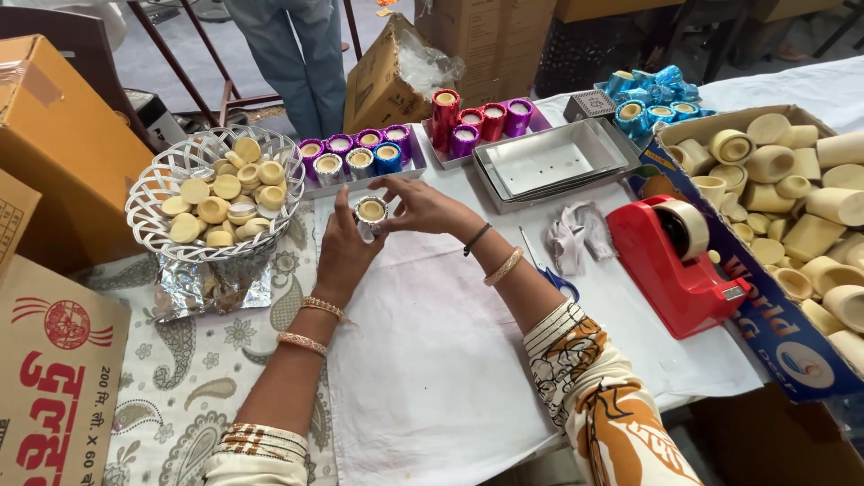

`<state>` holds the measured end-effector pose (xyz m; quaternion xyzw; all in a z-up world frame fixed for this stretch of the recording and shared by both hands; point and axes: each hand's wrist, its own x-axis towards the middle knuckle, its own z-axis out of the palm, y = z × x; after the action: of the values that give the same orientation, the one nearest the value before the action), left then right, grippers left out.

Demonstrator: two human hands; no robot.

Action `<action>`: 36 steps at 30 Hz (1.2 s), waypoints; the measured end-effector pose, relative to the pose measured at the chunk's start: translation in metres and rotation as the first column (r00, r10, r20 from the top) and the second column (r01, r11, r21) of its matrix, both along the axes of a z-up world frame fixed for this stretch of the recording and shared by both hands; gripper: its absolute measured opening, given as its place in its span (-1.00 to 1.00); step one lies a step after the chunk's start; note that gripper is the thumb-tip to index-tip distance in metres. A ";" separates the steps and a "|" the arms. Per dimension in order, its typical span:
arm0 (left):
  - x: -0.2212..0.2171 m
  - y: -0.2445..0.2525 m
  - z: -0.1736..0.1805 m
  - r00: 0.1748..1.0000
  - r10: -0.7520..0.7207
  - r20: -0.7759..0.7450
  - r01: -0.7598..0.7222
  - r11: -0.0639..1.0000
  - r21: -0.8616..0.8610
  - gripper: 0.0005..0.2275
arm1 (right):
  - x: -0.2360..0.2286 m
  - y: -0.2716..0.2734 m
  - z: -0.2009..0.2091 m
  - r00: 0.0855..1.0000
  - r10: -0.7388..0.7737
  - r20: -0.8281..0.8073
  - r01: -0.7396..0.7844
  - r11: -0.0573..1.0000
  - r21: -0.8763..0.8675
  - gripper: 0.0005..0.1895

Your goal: Wrap small clay cups or holders in decorative purple and silver foil.

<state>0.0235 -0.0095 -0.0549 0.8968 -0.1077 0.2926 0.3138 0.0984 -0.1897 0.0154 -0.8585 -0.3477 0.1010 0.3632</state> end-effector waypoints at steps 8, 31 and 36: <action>0.001 0.000 -0.006 0.999 -0.001 0.051 -0.001 1.000 0.023 -0.09 | -0.002 0.011 -0.023 0.983 0.033 0.183 -0.071 0.976 0.204 -0.34; 0.002 0.002 -0.004 0.992 -0.034 -0.120 0.047 0.993 0.111 -0.20 | 0.134 -0.164 0.034 0.877 -0.423 0.226 0.410 0.906 0.104 -0.48; 0.002 0.002 -0.002 0.994 -0.020 -0.106 0.033 0.991 0.127 -0.24 | 0.148 -0.176 0.019 0.868 -0.452 0.207 0.457 0.889 0.023 -0.43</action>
<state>0.0251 -0.0072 -0.0572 0.9277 -0.1215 0.2334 0.2647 0.2462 -0.3653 0.0341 -0.9266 -0.1706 -0.0723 0.3273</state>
